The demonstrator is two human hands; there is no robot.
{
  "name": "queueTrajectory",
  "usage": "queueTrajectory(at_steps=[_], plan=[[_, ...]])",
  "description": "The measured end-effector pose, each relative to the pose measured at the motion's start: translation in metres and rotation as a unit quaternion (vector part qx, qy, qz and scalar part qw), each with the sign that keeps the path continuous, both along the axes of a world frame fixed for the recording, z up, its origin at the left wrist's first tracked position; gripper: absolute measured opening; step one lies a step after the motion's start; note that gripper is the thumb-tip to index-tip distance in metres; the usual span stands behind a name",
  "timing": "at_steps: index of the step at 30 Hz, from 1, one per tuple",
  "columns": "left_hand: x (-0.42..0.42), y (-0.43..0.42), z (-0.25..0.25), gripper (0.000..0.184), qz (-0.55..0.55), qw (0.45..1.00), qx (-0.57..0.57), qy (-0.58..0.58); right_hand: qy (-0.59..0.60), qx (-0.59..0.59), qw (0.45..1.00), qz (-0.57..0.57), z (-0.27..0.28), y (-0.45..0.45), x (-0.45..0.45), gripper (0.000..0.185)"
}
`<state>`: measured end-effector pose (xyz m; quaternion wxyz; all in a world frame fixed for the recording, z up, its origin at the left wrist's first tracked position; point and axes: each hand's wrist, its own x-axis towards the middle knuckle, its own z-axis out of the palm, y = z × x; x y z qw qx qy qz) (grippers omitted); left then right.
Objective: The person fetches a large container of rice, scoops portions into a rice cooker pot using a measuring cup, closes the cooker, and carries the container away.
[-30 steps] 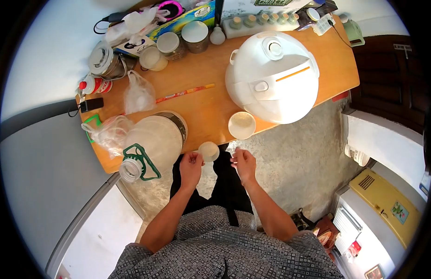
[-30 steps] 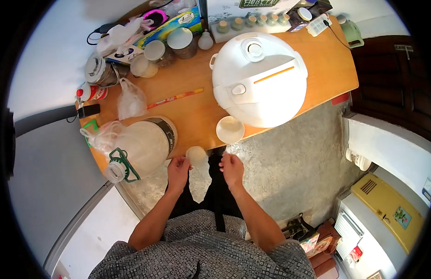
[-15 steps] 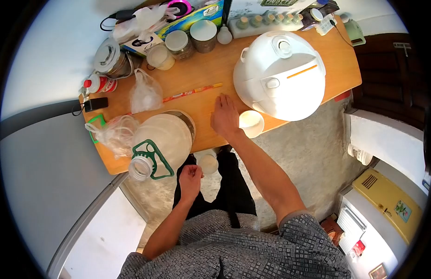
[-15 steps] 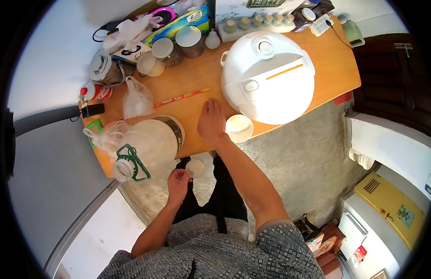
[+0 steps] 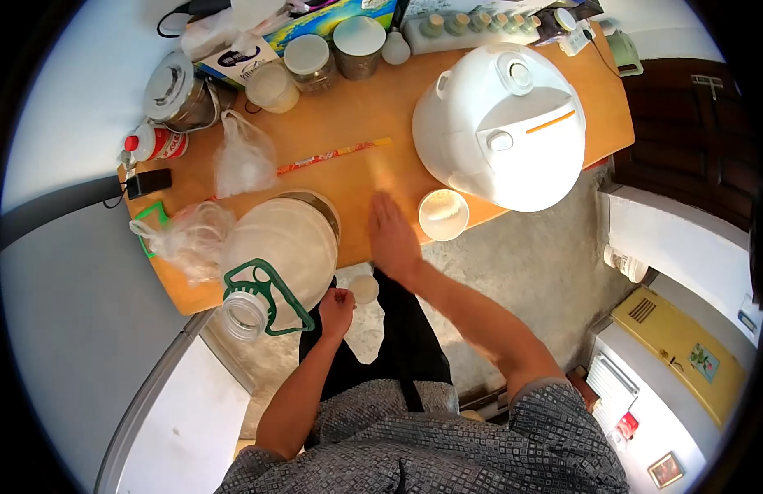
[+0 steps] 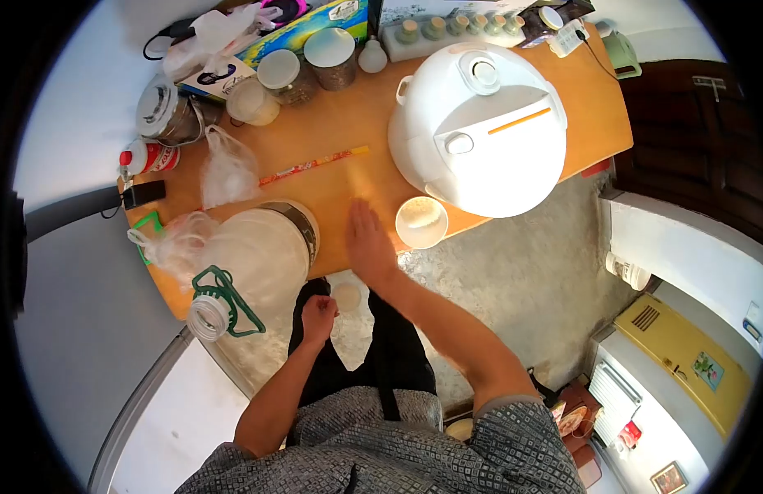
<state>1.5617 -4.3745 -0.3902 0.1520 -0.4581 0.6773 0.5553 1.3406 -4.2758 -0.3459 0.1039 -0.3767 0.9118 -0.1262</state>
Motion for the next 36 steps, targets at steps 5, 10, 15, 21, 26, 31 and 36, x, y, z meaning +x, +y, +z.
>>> queueTrajectory(at_steps=[5,10,15,21,26,31,36], plan=[[-0.019,0.001,0.000,0.020,0.043,0.998,0.036,0.015,-0.132,-0.012,0.986,0.106,0.027,0.027,0.091,0.052],[-0.027,-0.002,-0.005,0.018,0.019,1.000,0.015,0.006,-0.166,-0.066,0.982,-0.052,0.052,0.010,0.059,0.062],[-0.037,-0.007,0.001,0.020,0.041,0.998,0.048,0.004,-0.120,-0.065,0.964,-0.227,0.022,-0.022,-0.009,0.069],[-0.031,-0.014,0.006,0.021,0.047,0.997,0.053,0.012,-0.108,-0.029,0.939,-0.324,0.008,-0.036,-0.010,0.072],[-0.020,-0.019,-0.003,0.018,0.000,1.000,0.023,-0.003,-0.068,-0.100,0.951,-0.285,-0.003,-0.035,-0.010,0.069],[-0.022,-0.024,-0.006,0.019,0.023,0.999,0.041,0.019,-0.092,-0.101,0.984,-0.115,-0.004,-0.034,0.012,0.053],[-0.015,-0.023,-0.014,0.021,0.041,0.999,0.030,0.002,-0.086,-0.090,0.992,0.013,0.007,-0.014,0.041,0.042]])
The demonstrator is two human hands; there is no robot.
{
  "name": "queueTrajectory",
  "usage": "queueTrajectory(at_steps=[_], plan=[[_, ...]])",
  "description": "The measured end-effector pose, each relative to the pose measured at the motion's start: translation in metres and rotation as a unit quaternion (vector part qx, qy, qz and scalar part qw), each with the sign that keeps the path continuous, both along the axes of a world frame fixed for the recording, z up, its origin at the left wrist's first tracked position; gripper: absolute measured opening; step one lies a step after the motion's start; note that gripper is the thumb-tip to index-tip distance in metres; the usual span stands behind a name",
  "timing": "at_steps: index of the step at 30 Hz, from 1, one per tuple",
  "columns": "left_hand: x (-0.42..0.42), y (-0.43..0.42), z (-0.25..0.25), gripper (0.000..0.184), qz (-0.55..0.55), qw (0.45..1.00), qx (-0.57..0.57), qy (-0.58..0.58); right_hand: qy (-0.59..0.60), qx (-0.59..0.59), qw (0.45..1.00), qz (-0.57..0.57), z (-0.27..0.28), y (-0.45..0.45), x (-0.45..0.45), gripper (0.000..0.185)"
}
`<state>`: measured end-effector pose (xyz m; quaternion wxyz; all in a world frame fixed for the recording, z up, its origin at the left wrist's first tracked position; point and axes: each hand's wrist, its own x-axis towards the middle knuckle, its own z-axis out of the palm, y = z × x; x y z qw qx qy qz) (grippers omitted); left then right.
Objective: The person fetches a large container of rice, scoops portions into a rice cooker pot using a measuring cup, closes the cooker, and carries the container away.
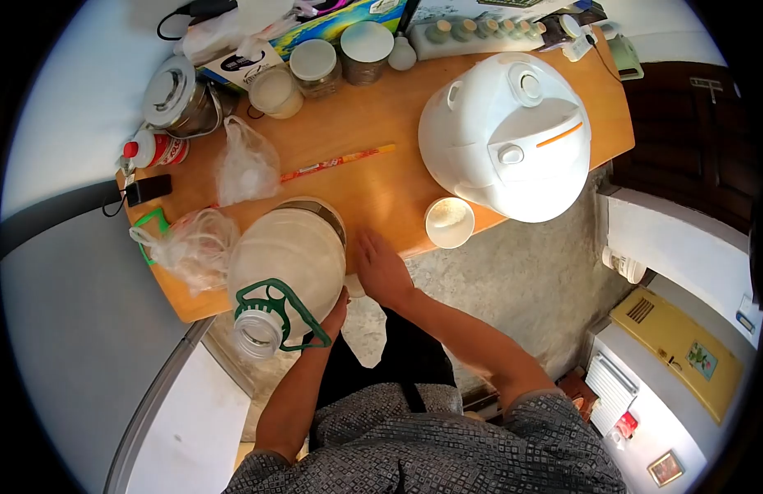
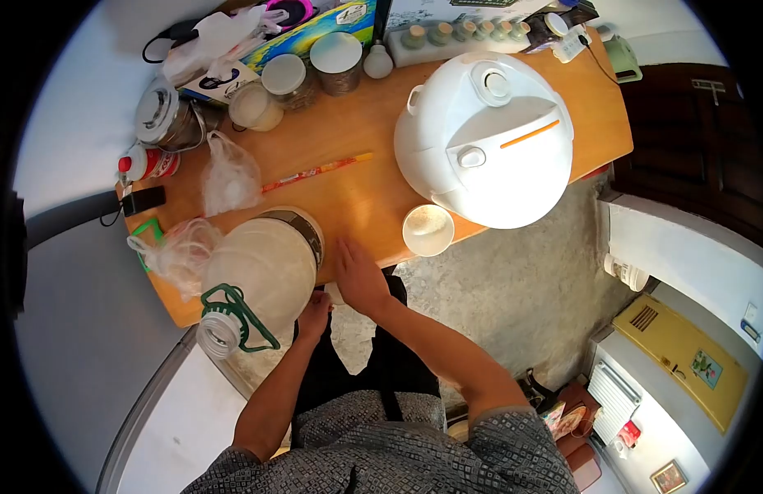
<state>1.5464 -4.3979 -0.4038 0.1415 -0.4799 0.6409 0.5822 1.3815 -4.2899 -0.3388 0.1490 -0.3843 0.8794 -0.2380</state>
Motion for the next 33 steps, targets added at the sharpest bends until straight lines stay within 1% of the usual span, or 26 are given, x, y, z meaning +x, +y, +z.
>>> queueTrajectory(at_steps=[1,2,4,5,6,7,8,10,11,12,13,14,15,17,18,20,21,23,24,26,27,30,33], plan=[[0.004,0.000,-0.006,0.023,-0.006,1.000,0.003,0.013,-0.023,0.007,0.999,0.037,-0.001,0.006,0.008,0.042],[0.009,0.000,-0.012,0.023,-0.006,1.000,0.003,0.013,-0.023,0.008,0.999,0.037,0.000,0.012,0.019,0.042],[0.019,-0.001,-0.027,0.023,-0.055,0.997,-0.045,0.012,-0.019,-0.007,0.994,0.105,0.005,0.023,0.042,0.042],[0.024,0.001,-0.037,0.023,-0.054,0.997,-0.045,0.014,-0.017,-0.007,0.994,0.107,0.006,0.026,0.055,0.042],[0.037,0.005,-0.057,0.023,-0.035,0.996,-0.075,0.031,-0.054,-0.035,0.994,0.090,0.006,0.027,0.068,0.042],[0.037,0.003,-0.053,0.023,-0.026,0.995,-0.092,0.038,-0.092,-0.064,0.991,0.074,0.007,0.026,0.078,0.042],[0.037,0.000,-0.049,0.023,-0.017,0.993,-0.109,0.045,-0.092,-0.067,0.991,0.075,0.007,0.028,0.086,0.042],[0.011,-0.011,0.005,0.022,-0.107,0.993,-0.041,0.013,-0.170,-0.033,0.983,0.061,0.006,0.031,0.096,0.040],[0.010,-0.011,0.012,0.022,-0.107,0.993,-0.044,0.014,-0.181,-0.055,0.982,0.018,0.002,0.032,0.101,0.039],[0.008,-0.011,0.020,0.021,-0.068,0.998,0.004,-0.002,-0.179,-0.058,0.982,0.019,0.003,0.032,0.099,0.039],[0.007,-0.011,0.028,0.021,-0.028,0.998,0.052,-0.017,-0.219,-0.018,0.976,0.002,0.004,0.032,0.097,0.037],[0.007,-0.011,0.038,0.021,-0.027,0.998,0.049,-0.014,-0.257,0.022,0.966,-0.015,0.007,0.033,0.095,0.036],[0.005,-0.010,0.052,0.020,-0.036,0.999,0.037,-0.006,-0.254,0.019,0.967,-0.012,0.011,0.033,0.094,0.036],[0.011,-0.011,0.066,0.018,-0.062,0.997,0.023,0.026,-0.264,-0.039,0.960,-0.087,0.023,0.035,0.096,0.031],[0.013,-0.014,0.076,0.018,-0.058,0.998,0.019,0.027,-0.264,-0.042,0.960,-0.082,0.036,0.037,0.097,0.031],[0.008,-0.025,0.098,0.020,-0.128,0.991,0.001,-0.026,-0.229,-0.080,0.963,-0.114,0.069,0.037,0.089,0.039],[0.008,-0.029,0.109,0.020,-0.088,0.996,0.033,0.002,-0.227,-0.083,0.964,-0.109,0.087,0.037,0.087,0.039],[0.000,-0.042,0.140,0.019,-0.088,0.995,0.045,0.022,-0.182,-0.145,0.966,-0.114,0.121,0.037,0.082,0.062],[-0.004,-0.048,0.158,0.019,-0.095,0.993,0.063,0.036,-0.177,-0.146,0.967,-0.112,0.137,0.034,0.080,0.062],[-0.014,-0.061,0.191,0.019,-0.086,0.994,0.067,0.032,-0.199,-0.161,0.962,-0.095,0.163,0.029,0.077,0.083],[-0.019,-0.070,0.208,0.019,-0.104,0.990,0.082,0.042,-0.208,-0.159,0.962,-0.078,0.170,0.027,0.076,0.088],[-0.033,-0.090,0.260,0.018,-0.136,0.984,0.105,0.056,-0.225,-0.181,0.955,-0.075,0.206,0.011,0.071,0.087],[-0.039,-0.104,0.303,0.019,-0.162,0.976,0.129,0.068,-0.191,-0.211,0.955,-0.082,0.229,-0.001,0.071,0.086]])
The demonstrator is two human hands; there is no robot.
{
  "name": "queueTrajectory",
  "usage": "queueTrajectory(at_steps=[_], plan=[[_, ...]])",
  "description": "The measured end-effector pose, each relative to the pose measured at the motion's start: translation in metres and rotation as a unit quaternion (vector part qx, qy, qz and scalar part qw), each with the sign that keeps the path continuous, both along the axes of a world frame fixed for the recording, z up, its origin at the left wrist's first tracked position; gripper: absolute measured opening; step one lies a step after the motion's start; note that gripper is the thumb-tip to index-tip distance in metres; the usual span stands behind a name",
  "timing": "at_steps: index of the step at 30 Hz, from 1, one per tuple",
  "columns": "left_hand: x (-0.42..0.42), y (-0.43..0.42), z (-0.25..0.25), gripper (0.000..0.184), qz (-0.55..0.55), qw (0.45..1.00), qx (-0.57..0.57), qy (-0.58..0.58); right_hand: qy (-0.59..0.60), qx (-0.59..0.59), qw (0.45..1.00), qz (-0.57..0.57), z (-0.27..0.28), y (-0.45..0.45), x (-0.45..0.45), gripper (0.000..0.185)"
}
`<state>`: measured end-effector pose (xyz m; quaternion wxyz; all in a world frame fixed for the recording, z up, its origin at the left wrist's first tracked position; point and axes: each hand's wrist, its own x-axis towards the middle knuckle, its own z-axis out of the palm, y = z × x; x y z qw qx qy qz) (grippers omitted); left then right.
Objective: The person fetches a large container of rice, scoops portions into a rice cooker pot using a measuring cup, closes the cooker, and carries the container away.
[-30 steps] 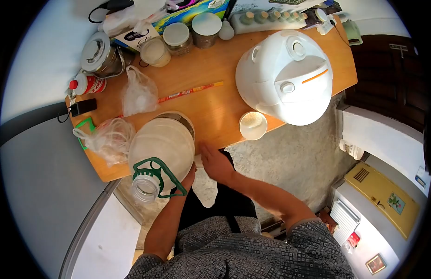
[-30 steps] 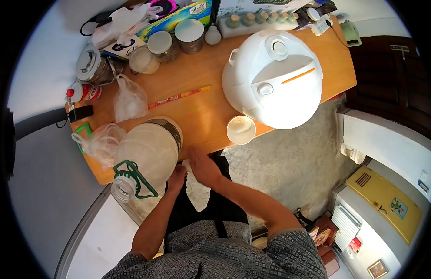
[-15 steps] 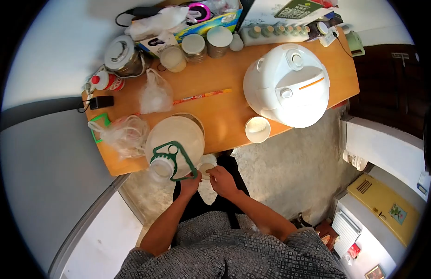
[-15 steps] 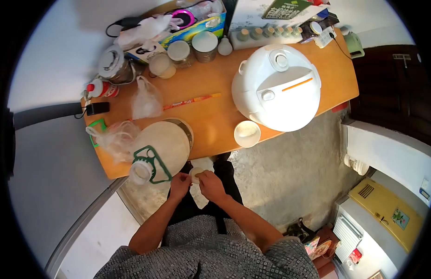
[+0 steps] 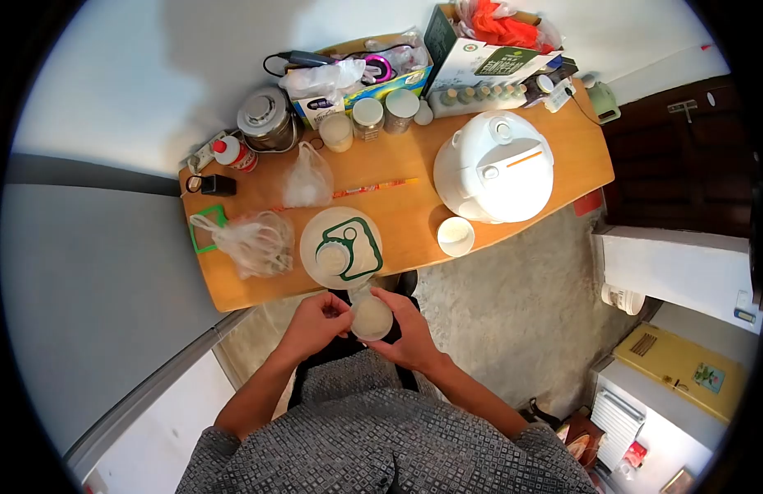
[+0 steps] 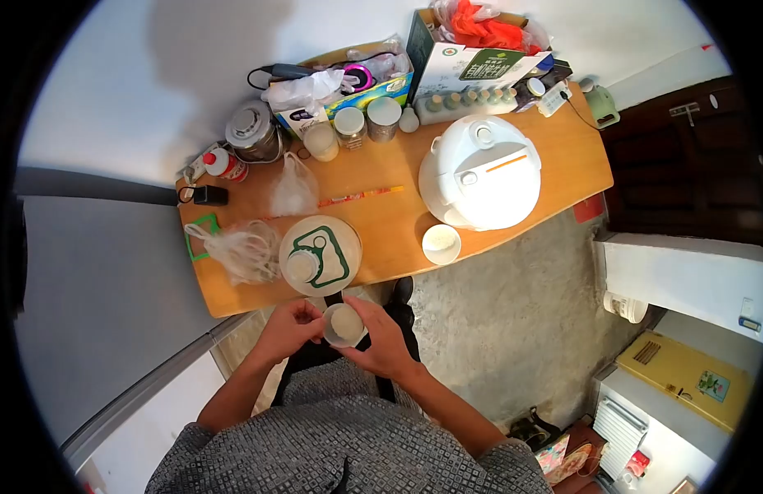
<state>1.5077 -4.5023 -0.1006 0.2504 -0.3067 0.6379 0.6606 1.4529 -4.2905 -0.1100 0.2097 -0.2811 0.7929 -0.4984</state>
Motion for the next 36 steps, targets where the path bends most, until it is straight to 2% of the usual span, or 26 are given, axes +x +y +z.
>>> queueTrajectory(at_steps=[3,5,9,11,15,36], plan=[[-0.002,-0.009,0.038,0.017,0.011,0.999,0.040,0.020,0.063,-0.044,0.997,-0.024,0.034,-0.013,-0.001,0.083],[-0.003,-0.015,0.053,0.017,0.042,0.992,0.104,0.053,0.065,-0.059,0.995,-0.049,0.054,-0.021,-0.001,0.081],[-0.003,-0.019,0.056,0.016,0.099,0.978,0.149,0.107,0.066,-0.047,0.992,-0.099,0.067,-0.035,-0.008,0.080],[-0.005,-0.021,0.050,0.018,0.177,0.950,0.228,0.115,0.077,-0.030,0.991,-0.106,0.069,-0.044,-0.015,0.079],[-0.009,-0.024,0.053,0.022,0.207,0.937,0.246,0.133,0.086,-0.003,0.989,-0.122,0.072,-0.059,-0.024,0.072],[-0.006,-0.022,0.034,0.029,0.216,0.926,0.272,0.147,0.129,0.088,0.982,-0.105,0.086,-0.078,-0.031,0.068]])
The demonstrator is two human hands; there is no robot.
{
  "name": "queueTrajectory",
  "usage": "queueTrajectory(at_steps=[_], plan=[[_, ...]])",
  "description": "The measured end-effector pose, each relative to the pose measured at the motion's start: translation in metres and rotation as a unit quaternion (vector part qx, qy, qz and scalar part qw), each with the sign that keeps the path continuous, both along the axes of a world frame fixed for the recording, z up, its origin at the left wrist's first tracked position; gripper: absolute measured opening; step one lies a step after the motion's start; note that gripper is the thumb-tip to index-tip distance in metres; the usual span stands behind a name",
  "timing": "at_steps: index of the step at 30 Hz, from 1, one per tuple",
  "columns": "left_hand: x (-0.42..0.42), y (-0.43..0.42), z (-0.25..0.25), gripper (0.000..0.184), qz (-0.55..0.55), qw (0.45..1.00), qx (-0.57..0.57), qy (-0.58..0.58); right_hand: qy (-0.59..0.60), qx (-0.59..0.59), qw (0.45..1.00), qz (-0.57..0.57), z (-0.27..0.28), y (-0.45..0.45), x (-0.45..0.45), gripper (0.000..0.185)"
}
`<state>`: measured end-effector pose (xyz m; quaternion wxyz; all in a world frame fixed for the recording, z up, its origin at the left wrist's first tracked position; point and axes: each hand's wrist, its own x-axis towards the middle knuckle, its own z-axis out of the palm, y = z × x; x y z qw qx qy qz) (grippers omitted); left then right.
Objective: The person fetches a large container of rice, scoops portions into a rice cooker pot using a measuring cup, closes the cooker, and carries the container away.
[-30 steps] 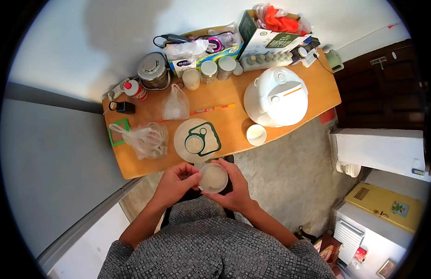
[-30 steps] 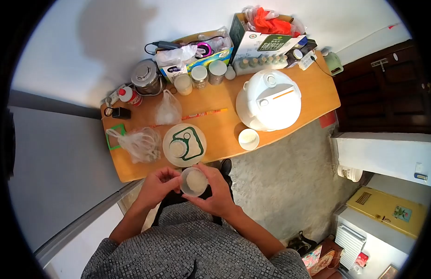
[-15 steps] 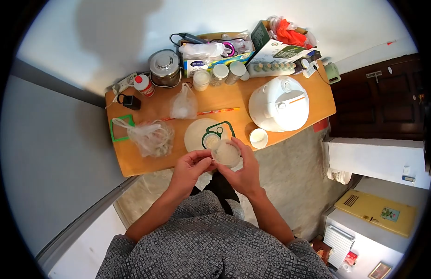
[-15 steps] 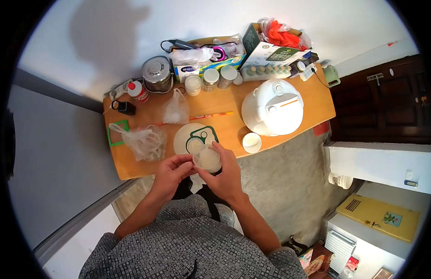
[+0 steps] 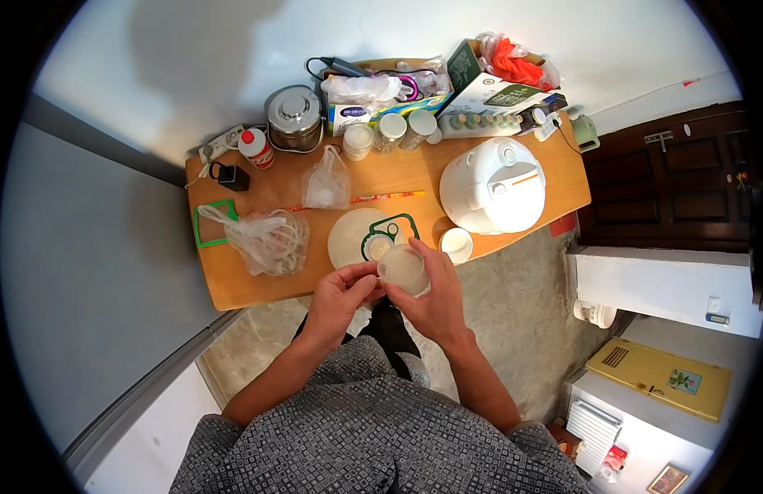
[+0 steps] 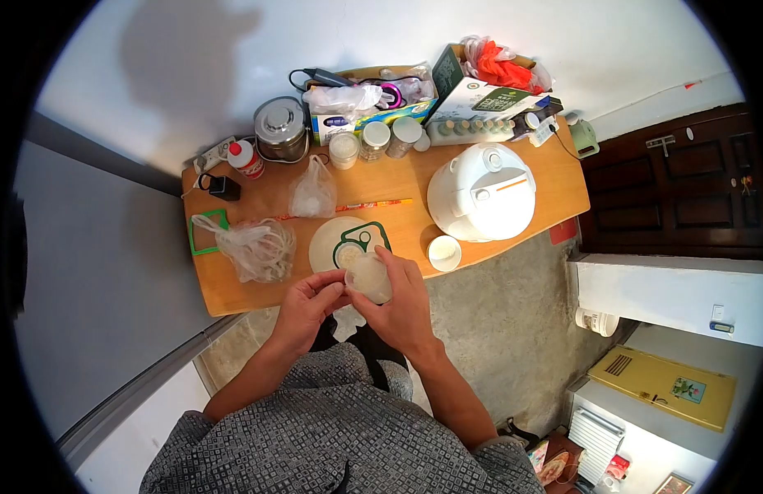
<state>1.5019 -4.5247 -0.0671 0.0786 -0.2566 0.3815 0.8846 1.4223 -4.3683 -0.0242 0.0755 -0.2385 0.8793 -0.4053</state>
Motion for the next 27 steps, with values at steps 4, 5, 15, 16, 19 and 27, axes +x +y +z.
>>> queueTrajectory(at_steps=[4,5,15,16,19,27], plan=[[-0.002,0.000,0.003,0.030,0.007,1.000,-0.001,-0.013,0.001,0.010,1.000,0.004,0.004,-0.002,-0.001,0.068],[-0.002,0.000,0.004,0.030,0.008,1.000,0.000,-0.015,-0.001,0.009,1.000,0.007,0.006,-0.002,-0.001,0.067],[-0.007,-0.001,0.000,0.028,0.007,1.000,-0.011,-0.023,0.023,0.025,0.999,0.023,0.005,-0.003,-0.006,0.063],[-0.006,-0.001,-0.001,0.028,0.007,1.000,-0.010,-0.024,0.022,0.025,0.999,0.024,0.006,-0.003,-0.007,0.063],[-0.006,-0.001,-0.002,0.028,0.008,1.000,-0.008,-0.024,0.041,0.027,0.998,0.035,0.006,-0.003,-0.009,0.062],[-0.006,-0.002,-0.002,0.027,0.007,1.000,-0.002,-0.021,0.045,0.039,0.997,0.052,0.008,-0.004,-0.012,0.061]])
